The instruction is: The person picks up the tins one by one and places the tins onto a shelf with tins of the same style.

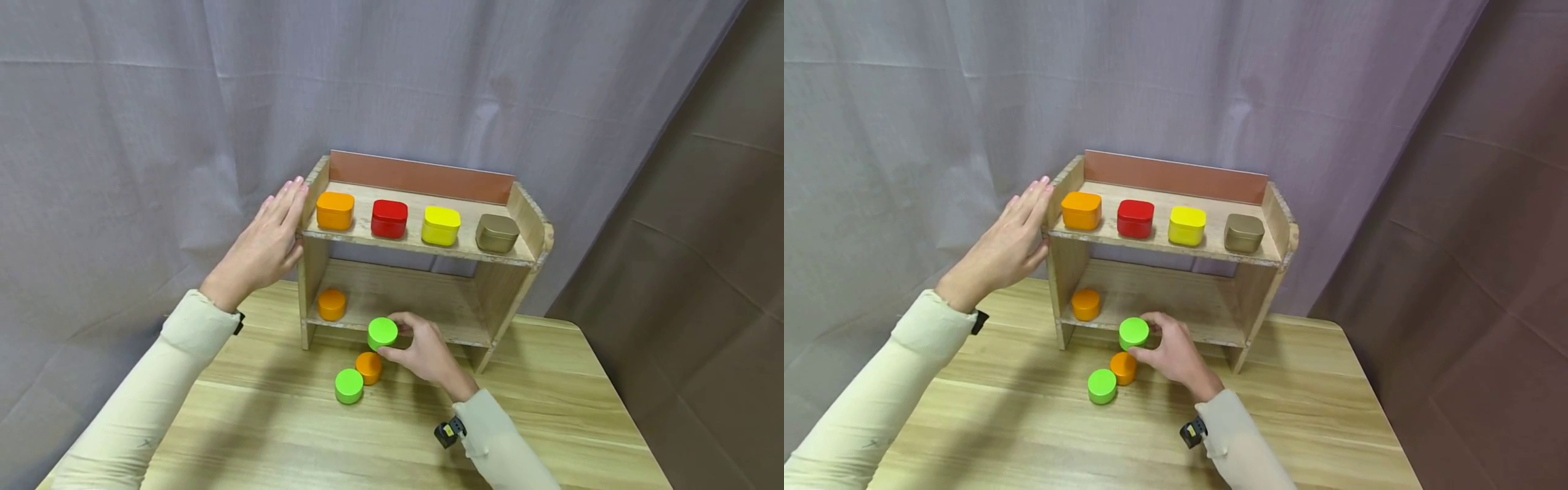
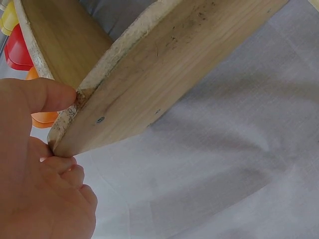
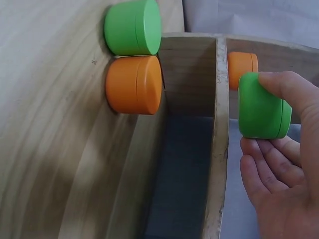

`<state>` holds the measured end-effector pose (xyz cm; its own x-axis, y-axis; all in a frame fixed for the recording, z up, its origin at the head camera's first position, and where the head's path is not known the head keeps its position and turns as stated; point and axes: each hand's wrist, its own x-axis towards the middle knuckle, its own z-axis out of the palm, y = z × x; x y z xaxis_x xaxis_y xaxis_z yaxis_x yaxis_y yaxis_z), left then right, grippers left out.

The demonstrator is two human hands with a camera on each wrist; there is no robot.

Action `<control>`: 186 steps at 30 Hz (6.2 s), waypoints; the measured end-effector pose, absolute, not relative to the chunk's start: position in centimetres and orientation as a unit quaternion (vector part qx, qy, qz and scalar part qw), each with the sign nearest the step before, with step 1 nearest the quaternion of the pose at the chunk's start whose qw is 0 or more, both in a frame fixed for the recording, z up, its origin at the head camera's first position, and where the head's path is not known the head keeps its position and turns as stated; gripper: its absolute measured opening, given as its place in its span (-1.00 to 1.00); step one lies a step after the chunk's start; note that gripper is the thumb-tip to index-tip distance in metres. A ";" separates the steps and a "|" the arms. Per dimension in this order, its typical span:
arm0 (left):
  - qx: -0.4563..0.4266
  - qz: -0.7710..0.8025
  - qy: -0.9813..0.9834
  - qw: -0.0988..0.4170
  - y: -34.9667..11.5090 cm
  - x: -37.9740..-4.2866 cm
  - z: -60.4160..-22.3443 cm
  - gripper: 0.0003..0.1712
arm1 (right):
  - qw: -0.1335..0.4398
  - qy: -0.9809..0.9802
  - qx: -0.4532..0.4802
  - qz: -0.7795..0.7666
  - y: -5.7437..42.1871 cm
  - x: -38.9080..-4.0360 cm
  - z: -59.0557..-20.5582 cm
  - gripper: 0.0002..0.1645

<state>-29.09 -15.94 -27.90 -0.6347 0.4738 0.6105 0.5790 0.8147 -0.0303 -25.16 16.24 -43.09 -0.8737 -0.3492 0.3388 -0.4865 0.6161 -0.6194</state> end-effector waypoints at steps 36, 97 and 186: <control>-0.292 -0.087 -0.901 0.310 -15.9 -29.2 -28.1 0.01 | 0.088 -0.903 0.192 0.375 13.7 -30.0 -42.5 -0.33; -0.294 -0.081 -0.899 0.315 -16.0 -29.3 -28.1 0.01 | 0.061 -0.915 0.228 0.327 19.1 -22.8 -44.9 -0.26; -0.297 -0.090 -0.896 0.318 -16.0 -29.3 -28.0 0.01 | 0.042 -0.908 0.231 0.346 21.3 -22.1 -48.4 -0.42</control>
<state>-29.26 -16.00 -28.04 -0.6213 0.4747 0.6234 0.5890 0.8077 -0.0281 -22.09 21.30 -48.42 -0.8893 -0.3911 0.2370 -0.4497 0.6532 -0.6092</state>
